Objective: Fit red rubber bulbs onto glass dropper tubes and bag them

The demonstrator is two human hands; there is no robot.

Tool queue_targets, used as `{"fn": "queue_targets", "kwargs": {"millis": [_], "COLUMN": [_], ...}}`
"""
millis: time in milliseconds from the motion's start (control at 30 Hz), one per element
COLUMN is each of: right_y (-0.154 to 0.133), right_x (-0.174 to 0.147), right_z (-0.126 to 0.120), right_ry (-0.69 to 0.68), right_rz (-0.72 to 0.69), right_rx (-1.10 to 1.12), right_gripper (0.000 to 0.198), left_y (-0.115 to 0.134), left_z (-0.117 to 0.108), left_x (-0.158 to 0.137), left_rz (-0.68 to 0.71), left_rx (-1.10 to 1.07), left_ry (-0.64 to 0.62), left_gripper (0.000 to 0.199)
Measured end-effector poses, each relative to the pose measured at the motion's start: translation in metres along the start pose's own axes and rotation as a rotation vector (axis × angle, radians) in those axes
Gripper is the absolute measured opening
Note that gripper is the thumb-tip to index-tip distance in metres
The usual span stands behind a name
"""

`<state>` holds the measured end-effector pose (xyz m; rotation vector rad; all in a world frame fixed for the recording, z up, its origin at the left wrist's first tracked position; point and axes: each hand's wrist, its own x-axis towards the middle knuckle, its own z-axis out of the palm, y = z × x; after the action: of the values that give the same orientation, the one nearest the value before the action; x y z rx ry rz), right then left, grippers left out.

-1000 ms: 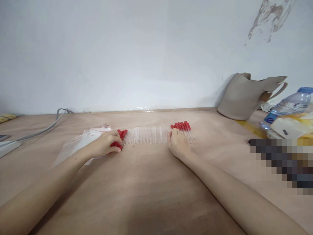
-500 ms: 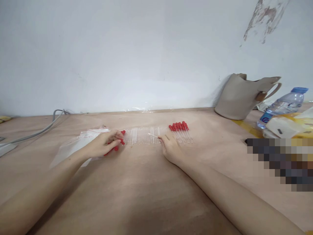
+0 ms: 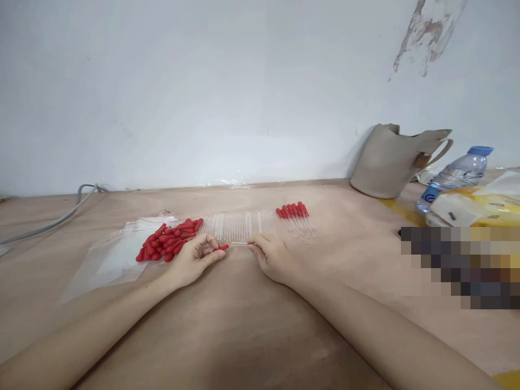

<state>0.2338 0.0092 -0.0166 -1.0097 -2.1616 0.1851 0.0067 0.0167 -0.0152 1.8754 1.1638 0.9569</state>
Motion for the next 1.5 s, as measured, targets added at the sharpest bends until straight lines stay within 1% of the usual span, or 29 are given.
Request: {"fn": "queue_targets", "kwargs": {"millis": [167,433,633,767,900,1033,1133,1233,1300,1367,1433,1500], "right_y": [-0.001,-0.003,0.001,0.003,0.004,0.003,-0.001,-0.005,-0.006,-0.006,-0.005,-0.005], "right_x": [0.0,-0.001,0.0,0.002,0.003,0.003,0.004,0.003,0.003,0.003,0.003,0.004], "right_z": [0.003,0.0,-0.002,-0.003,-0.002,-0.005,-0.008,-0.007,-0.004,-0.001,0.0,0.0], "right_ry": [-0.001,-0.088,-0.162,-0.205,-0.196,-0.2,-0.196,-0.139,-0.107,-0.109,-0.141,-0.171], "right_rz": [-0.001,-0.035,-0.053,-0.054,-0.064,-0.104,-0.135,-0.157,-0.168,-0.167,-0.149,-0.117], "right_rx": [0.025,0.011,0.109,0.131,0.11,0.074,-0.029,-0.197,-0.249,-0.212,-0.136,-0.068], "right_gripper": [0.021,0.02,0.021,0.02,0.02,0.021,0.022,0.024,0.024,0.024,0.022,0.02], "left_y": [0.003,0.008,0.01,0.013,0.014,0.013,0.013,0.015,0.016,0.017,0.018,0.016], "left_z": [0.005,0.007,0.009,0.009,0.008,0.009,0.008,0.007,0.007,0.006,0.005,0.004], "left_x": [0.0,-0.002,-0.004,-0.006,-0.007,-0.006,-0.007,-0.008,-0.008,-0.008,-0.008,-0.008], "left_rz": [0.034,0.009,0.077,0.107,0.114,0.135,0.151,0.188,0.245,0.312,0.365,0.371], "left_rx": [-0.081,0.011,0.016,0.036,0.037,0.047,0.105,0.249,0.353,0.419,0.439,0.411], "left_ry": [-0.023,-0.037,-0.07,-0.11,-0.115,-0.128,-0.127,-0.096,-0.063,-0.036,-0.033,-0.029], "left_gripper": [0.021,0.025,0.019,0.017,0.02,0.02,0.021,0.019,0.018,0.018,0.018,0.017]}}
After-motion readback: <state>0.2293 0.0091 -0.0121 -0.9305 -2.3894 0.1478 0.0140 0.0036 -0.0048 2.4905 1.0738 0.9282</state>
